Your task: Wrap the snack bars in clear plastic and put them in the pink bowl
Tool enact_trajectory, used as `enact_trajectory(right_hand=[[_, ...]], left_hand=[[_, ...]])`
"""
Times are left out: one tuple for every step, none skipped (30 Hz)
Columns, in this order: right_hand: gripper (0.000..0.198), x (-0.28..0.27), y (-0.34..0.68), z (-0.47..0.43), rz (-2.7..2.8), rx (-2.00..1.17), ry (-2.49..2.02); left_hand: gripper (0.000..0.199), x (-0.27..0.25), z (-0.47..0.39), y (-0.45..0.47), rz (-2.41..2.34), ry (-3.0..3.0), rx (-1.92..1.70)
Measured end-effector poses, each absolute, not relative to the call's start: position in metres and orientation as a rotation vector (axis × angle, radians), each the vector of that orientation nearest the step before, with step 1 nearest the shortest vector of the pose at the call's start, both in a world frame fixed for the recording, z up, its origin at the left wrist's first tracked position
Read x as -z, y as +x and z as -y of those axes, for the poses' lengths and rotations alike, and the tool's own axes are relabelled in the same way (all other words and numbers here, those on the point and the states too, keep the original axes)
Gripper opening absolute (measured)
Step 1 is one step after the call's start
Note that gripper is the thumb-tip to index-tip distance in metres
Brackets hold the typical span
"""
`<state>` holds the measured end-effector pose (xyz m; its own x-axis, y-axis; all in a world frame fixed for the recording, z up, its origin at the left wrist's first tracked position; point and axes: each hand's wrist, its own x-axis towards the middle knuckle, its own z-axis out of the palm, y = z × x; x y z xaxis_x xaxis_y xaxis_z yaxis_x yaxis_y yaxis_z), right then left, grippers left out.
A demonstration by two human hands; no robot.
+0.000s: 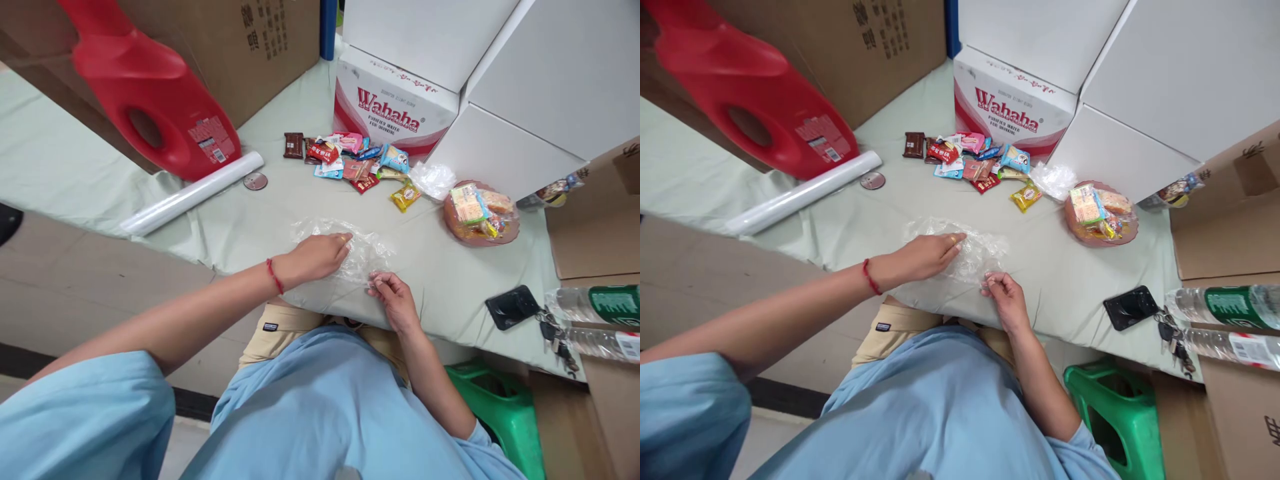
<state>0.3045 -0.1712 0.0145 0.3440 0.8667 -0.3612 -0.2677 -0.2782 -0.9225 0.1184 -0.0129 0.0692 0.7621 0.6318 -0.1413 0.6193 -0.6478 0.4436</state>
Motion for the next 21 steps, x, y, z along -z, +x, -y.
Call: enact_trajectory(right_hand=[[0.041, -0.014, 0.305, 0.172, 0.586, -1.226, -1.448], [0.041, -0.013, 0.306, 0.172, 0.589, -1.229, -1.453], [0.042, -0.012, 0.307, 0.173, 0.590, -1.233, -1.457], [0.042, -0.012, 0.307, 0.173, 0.588, -1.240, -1.459], [0.042, -0.011, 0.308, 0.174, 0.584, -1.246, -1.459], [0.043, -0.011, 0.309, 0.174, 0.583, -1.252, -1.458], [0.043, -0.011, 0.309, 0.174, 0.584, -1.257, -1.455], [0.043, -0.011, 0.310, 0.174, 0.588, -1.262, -1.451], [0.044, -0.011, 0.311, 0.174, 0.593, -1.269, -1.445], [0.043, -0.011, 0.311, 0.174, 0.599, -1.277, -1.439], [0.043, -0.011, 0.311, 0.173, 0.605, -1.287, -1.434], [0.043, -0.011, 0.311, 0.173, 0.612, -1.296, -1.432], [0.043, -0.011, 0.311, 0.171, 0.620, -1.303, -1.431], [0.043, -0.011, 0.310, 0.170, 0.629, -1.308, -1.433], [0.043, -0.011, 0.310, 0.169, 0.639, -1.309, -1.436], [0.043, -0.011, 0.309, 0.168, 0.652, -1.310, -1.440], [0.043, -0.011, 0.309, 0.167, 0.666, -1.310, -1.445], [0.042, -0.012, 0.308, 0.166, 0.678, -1.309, -1.452], [0.042, -0.012, 0.309, 0.167, 0.685, -1.307, -1.461], [0.042, -0.013, 0.311, 0.168, 0.686, -1.298, -1.476], [0.042, -0.014, 0.313, 0.170, 0.680, -1.280, -1.494]], left_hand=[[0.047, -0.070, 0.008, 0.122, -1.003, 2.490, -0.059], [0.047, -0.069, 0.004, 0.125, -1.080, 2.510, -0.077], [0.050, -0.068, 0.001, 0.125, -1.169, 2.538, -0.083], [0.053, -0.066, -0.001, 0.125, -1.256, 2.567, -0.075], [0.056, -0.063, -0.003, 0.123, -1.332, 2.588, -0.056], [0.057, -0.059, -0.005, 0.120, -1.393, 2.594, -0.034], [0.056, -0.056, -0.006, 0.116, -1.438, 2.586, -0.018], [0.055, -0.052, -0.006, 0.112, -1.473, 2.569, -0.021], [0.053, -0.049, -0.007, 0.108, -1.499, 2.554, -0.057], [0.050, -0.046, -0.006, 0.105, -1.506, 2.555, -0.128], [0.046, -0.045, -0.006, 0.103, -1.484, 2.572, -0.222], [0.041, -0.044, -0.005, 0.101, -1.425, 2.603, -0.323], [0.037, -0.045, -0.005, 0.102, -1.329, 2.641, -0.410], [0.036, -0.045, -0.005, 0.103, -1.195, 2.681, -0.465], [0.038, -0.046, -0.006, 0.107, -1.030, 2.721, -0.477], [0.041, -0.045, -0.008, 0.111, -0.857, 2.753, -0.455], [0.042, -0.043, -0.011, 0.116, -0.699, 2.777, -0.416], [0.042, -0.041, -0.015, 0.121, -0.576, 2.793, -0.376], [0.041, -0.037, -0.019, 0.125, -0.504, 2.799, -0.341], [0.042, -0.032, -0.024, 0.128, -0.489, 2.795, -0.314], [0.045, -0.026, -0.027, 0.129, -0.530, 2.782, -0.294]])
